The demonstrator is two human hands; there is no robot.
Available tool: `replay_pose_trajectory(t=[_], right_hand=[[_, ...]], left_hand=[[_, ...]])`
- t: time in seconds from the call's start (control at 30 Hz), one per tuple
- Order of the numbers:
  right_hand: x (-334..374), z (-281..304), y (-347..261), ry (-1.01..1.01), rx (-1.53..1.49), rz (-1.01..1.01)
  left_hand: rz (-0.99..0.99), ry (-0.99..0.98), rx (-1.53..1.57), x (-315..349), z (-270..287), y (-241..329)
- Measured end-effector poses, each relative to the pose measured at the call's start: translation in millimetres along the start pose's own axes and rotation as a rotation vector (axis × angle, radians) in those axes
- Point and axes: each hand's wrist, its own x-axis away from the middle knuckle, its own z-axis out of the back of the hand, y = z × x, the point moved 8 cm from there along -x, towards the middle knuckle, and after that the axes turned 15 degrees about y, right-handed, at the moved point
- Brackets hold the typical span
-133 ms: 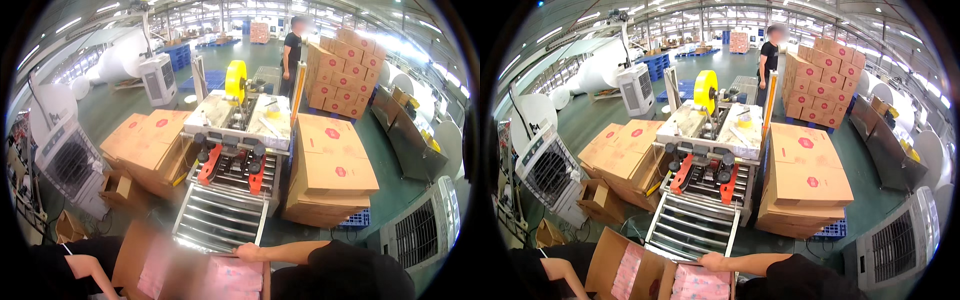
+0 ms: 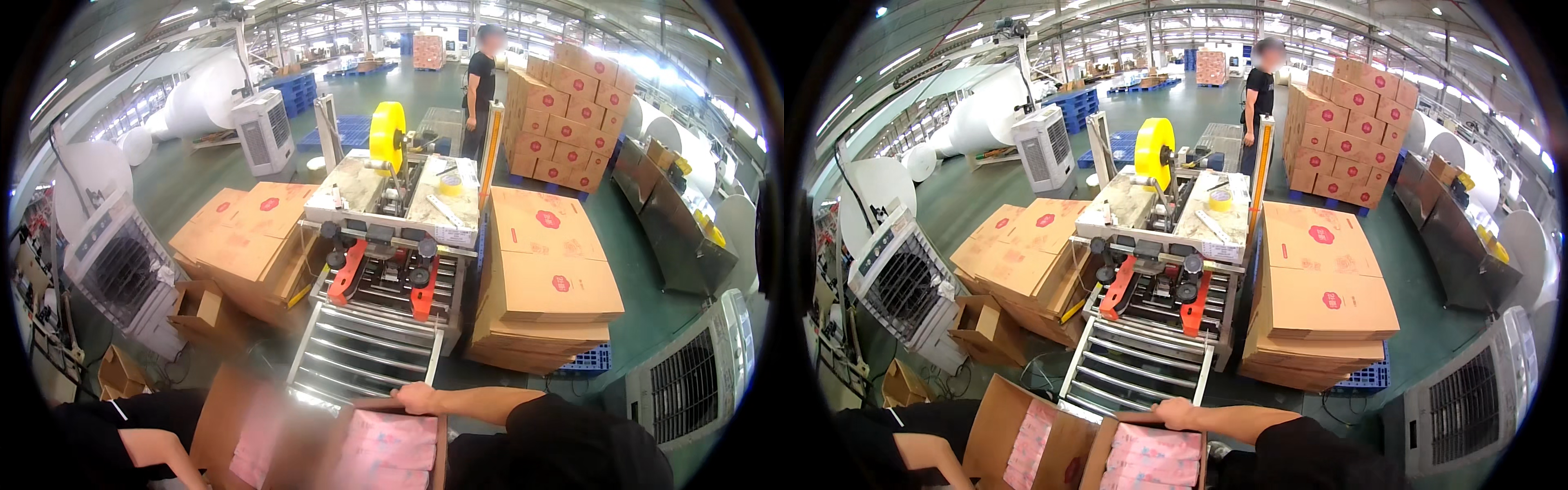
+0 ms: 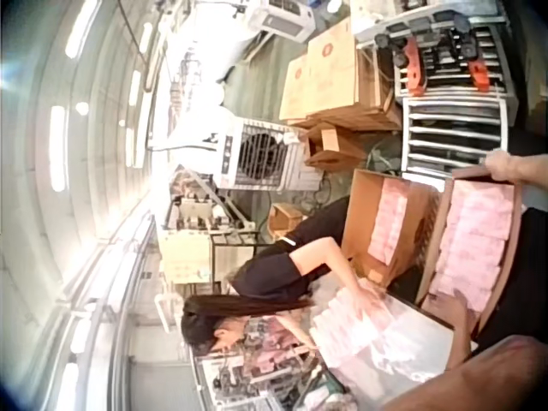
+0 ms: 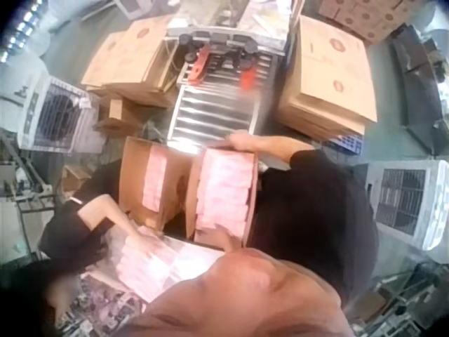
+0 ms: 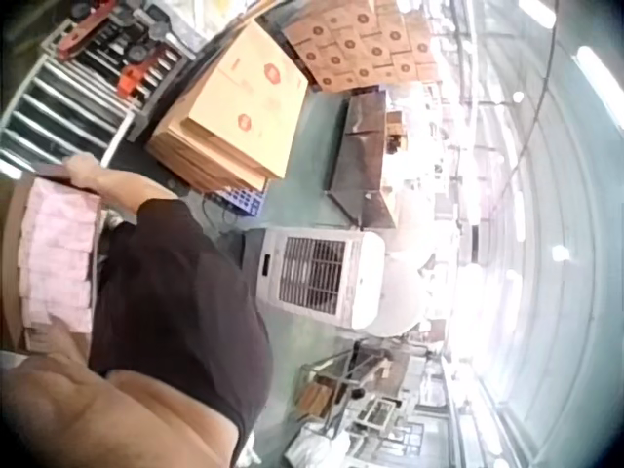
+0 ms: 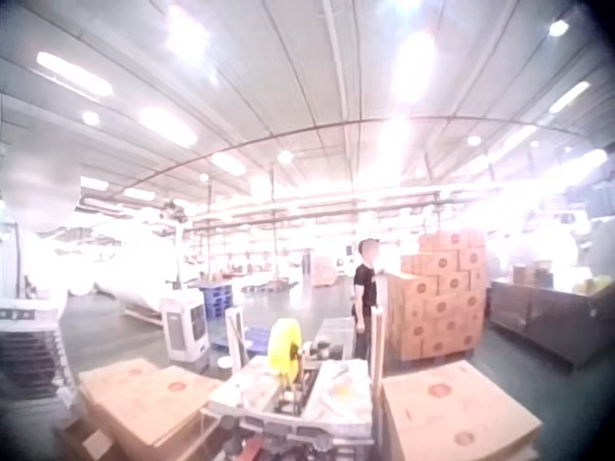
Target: The person packs pink rectangular packages into cardboard boxes on a conveyor belt. They arrange the items inside the boxes, close the flaps, and move the sealed boxes along the line. A coworker assists by placing items into the boxes.
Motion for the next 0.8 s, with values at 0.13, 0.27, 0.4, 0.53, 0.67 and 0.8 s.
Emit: replay_pose_trajectory(t=[0.13,0.27,0.4,0.53,0.67,0.8], right_hand=[[-23.5,31.0,46.6,0.137,-0.014,-0.081],[-25.9,-4.5,46.5,0.126,-0.150,0.080],[-33.4,-140.0,61.8,-0.545,-0.611,-0.096],[-34.5,-197.7,19.6,-0.500,-0.160,0.190],[-18.5,-154.6,18.6,-0.571,0.139,0.291],[-14.8,-141.3,-2.1,-0.608,0.260,0.418]], left_hand=[[-0.125,-0.075,0.145,-20.3,-27.4,73.6],[-0.172,-0.247,0.383,-19.7,-21.8,136.7],[-0.319,-0.587,0.655,1.8,-51.6,200.3],[-0.939,-0.808,0.334,45.8,-133.0,199.0],[-1.603,-1.097,-0.014,102.6,-44.0,220.6],[-1.084,-0.983,0.255,109.8,-18.5,172.4]])
